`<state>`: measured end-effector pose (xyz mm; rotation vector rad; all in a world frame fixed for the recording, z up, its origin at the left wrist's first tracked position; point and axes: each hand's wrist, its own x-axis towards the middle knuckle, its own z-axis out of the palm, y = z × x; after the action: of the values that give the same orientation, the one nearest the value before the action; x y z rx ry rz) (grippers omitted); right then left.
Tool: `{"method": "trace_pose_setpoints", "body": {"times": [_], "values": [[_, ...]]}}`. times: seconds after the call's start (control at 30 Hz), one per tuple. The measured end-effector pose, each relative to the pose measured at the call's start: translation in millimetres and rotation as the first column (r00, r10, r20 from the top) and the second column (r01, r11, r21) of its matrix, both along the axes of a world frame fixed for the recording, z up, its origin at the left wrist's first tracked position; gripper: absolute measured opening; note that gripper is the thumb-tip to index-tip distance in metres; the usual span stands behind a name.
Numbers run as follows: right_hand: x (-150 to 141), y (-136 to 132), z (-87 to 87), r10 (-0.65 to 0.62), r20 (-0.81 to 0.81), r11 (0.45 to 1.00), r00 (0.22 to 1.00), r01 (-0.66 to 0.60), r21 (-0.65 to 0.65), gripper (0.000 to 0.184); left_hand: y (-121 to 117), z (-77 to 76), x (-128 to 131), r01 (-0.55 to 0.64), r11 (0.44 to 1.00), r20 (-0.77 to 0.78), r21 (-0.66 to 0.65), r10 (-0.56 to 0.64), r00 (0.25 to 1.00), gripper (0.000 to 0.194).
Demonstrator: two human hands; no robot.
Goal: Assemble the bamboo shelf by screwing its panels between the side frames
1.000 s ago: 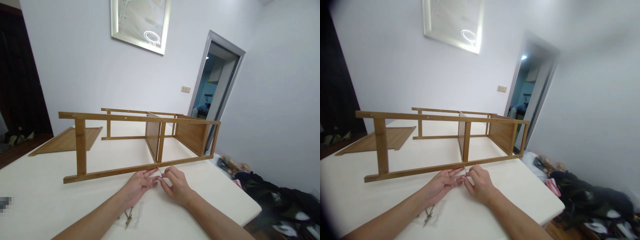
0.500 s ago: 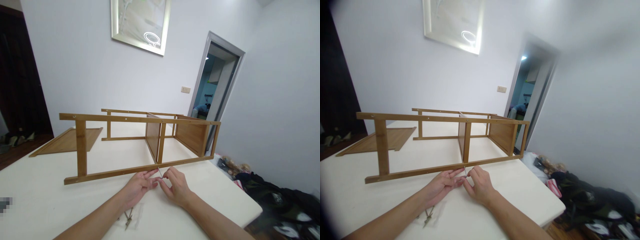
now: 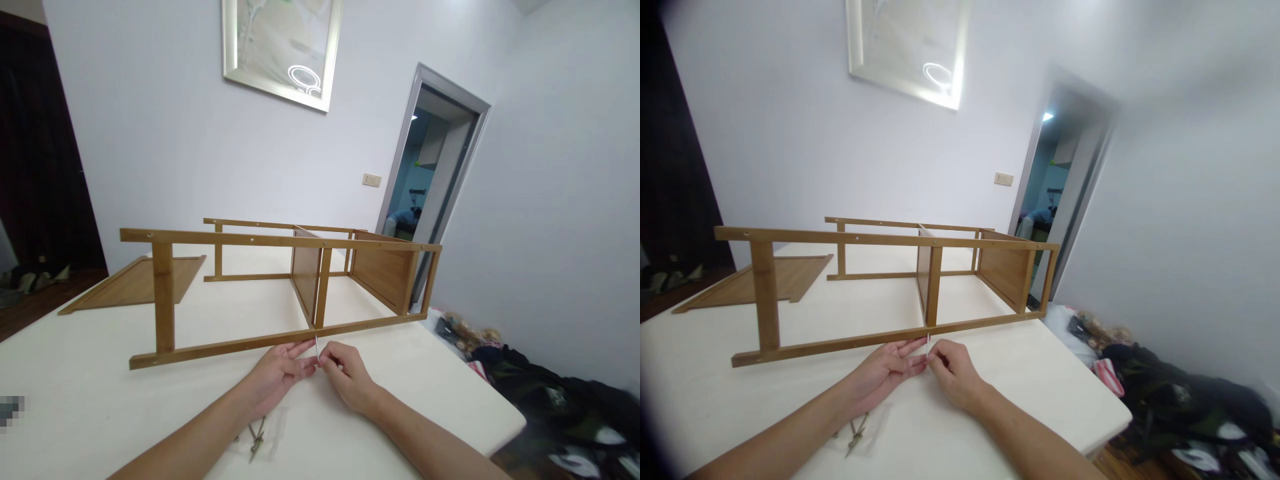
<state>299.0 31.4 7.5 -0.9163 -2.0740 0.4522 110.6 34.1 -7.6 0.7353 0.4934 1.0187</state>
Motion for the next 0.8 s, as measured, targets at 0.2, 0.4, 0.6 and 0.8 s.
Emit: {"method": "trace_pose_setpoints", "body": {"times": [0.2,0.4,0.6,0.8], "values": [[3.0,1.0,-0.6,-0.012,-0.026,0.999,1.0,0.012,0.036,0.024,-0.8,0.7,-0.4,-0.011,1.0,0.008,-0.021,0.011,1.0,0.041],[4.9,3.0,-1.7,-0.047,-0.079,0.985,0.996,0.059,0.164,0.021,-1.3,1.3,-1.5,-0.025,0.998,0.013,-0.051,0.025,1.0,0.039],[5.2,2.4,-1.4,-0.041,-0.065,0.95,0.997,0.059,0.307,0.007,-2.4,3.1,-1.2,-0.014,0.999,0.015,-0.045,0.015,1.0,0.038],[8.4,2.5,-1.9,-0.026,-0.005,0.879,1.0,0.025,0.476,0.017,-2.6,2.8,-1.5,-0.015,0.999,-0.007,-0.037,0.014,1.0,0.035]]}}
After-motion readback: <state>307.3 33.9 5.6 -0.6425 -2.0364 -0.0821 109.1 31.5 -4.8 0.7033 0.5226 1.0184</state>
